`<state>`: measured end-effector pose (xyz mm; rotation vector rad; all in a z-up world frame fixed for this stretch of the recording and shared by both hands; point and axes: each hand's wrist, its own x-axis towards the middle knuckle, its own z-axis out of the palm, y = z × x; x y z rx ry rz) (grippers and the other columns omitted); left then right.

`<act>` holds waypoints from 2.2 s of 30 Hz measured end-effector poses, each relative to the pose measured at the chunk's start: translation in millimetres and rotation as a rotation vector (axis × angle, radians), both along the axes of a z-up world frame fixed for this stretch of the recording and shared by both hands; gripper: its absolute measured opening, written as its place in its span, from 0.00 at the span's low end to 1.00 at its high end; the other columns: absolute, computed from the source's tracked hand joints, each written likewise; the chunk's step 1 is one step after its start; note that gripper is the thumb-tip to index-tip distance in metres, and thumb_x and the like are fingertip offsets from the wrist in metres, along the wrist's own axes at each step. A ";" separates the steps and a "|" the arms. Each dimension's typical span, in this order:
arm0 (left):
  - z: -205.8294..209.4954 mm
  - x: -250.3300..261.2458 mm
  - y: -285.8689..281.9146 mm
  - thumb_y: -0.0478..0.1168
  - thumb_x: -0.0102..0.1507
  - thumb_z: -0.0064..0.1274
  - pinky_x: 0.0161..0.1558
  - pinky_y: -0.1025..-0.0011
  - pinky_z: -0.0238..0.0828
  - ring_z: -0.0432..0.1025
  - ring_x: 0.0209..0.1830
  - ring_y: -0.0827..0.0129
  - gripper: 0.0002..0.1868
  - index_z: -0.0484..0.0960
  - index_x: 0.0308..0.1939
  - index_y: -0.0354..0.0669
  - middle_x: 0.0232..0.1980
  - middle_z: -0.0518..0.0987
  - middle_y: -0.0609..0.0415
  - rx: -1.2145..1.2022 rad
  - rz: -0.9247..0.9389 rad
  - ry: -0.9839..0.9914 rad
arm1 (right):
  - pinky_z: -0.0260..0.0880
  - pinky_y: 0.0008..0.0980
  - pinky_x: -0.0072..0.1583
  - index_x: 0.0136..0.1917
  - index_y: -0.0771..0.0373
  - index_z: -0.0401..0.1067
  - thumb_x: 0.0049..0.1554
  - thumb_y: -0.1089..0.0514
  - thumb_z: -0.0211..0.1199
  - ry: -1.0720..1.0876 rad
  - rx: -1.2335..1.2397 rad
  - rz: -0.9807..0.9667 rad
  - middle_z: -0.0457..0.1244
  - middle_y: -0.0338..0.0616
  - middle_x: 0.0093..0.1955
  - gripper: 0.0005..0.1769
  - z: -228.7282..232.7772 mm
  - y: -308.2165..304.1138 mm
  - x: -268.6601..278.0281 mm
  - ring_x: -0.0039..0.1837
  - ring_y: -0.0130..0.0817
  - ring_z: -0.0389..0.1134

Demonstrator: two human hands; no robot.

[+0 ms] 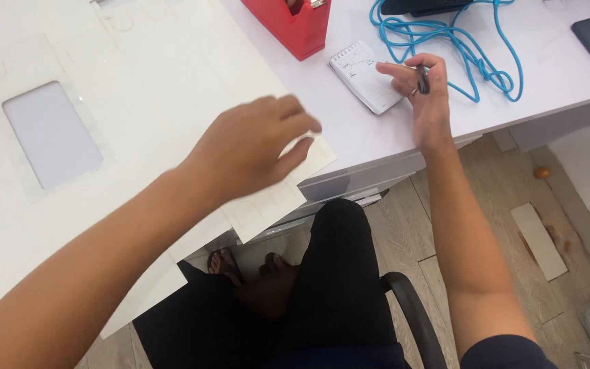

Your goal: The person smooths a plastic window on a flat paper box template, then writes notes in a small notebook with a pen. They flip through the notebook pages and write more. Finally, they stack several similar paper templates on the desk and reach for a tape dispenser.

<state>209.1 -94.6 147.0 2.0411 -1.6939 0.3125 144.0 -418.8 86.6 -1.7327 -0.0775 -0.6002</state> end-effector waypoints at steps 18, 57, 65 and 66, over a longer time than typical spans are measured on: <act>-65.4 54.7 -91.9 0.47 0.73 0.43 0.75 0.44 0.50 0.59 0.78 0.54 0.23 0.75 0.72 0.53 0.76 0.68 0.48 0.234 0.287 0.165 | 0.60 0.50 0.75 0.61 0.58 0.61 0.73 0.39 0.36 -0.009 -0.452 -0.154 0.70 0.53 0.53 0.23 2.3 11.2 1.4 0.65 0.46 0.71; -75.0 67.3 -89.2 0.41 0.65 0.65 0.63 0.56 0.68 0.79 0.51 0.65 0.11 0.87 0.51 0.51 0.46 0.83 0.56 -0.113 0.228 0.465 | 0.73 0.35 0.62 0.65 0.56 0.66 0.71 0.33 0.31 0.023 -0.253 -0.217 0.69 0.49 0.45 0.32 -19.2 -6.4 1.6 0.53 0.38 0.74; -100.5 78.4 -97.1 0.41 0.68 0.57 0.55 0.54 0.63 0.73 0.48 0.59 0.09 0.87 0.52 0.52 0.47 0.80 0.55 -0.185 0.158 0.419 | 0.75 0.39 0.62 0.64 0.67 0.70 0.70 0.56 0.47 0.059 -0.333 -0.160 0.68 0.54 0.50 0.17 -5.6 9.1 -4.8 0.55 0.41 0.72; -102.3 79.5 -98.0 0.41 0.68 0.56 0.53 0.54 0.63 0.73 0.47 0.58 0.09 0.88 0.50 0.52 0.47 0.80 0.55 -0.203 0.152 0.408 | 0.75 0.38 0.59 0.65 0.67 0.69 0.71 0.54 0.47 0.057 -0.295 -0.154 0.67 0.54 0.51 0.18 -5.8 8.0 -4.7 0.51 0.45 0.73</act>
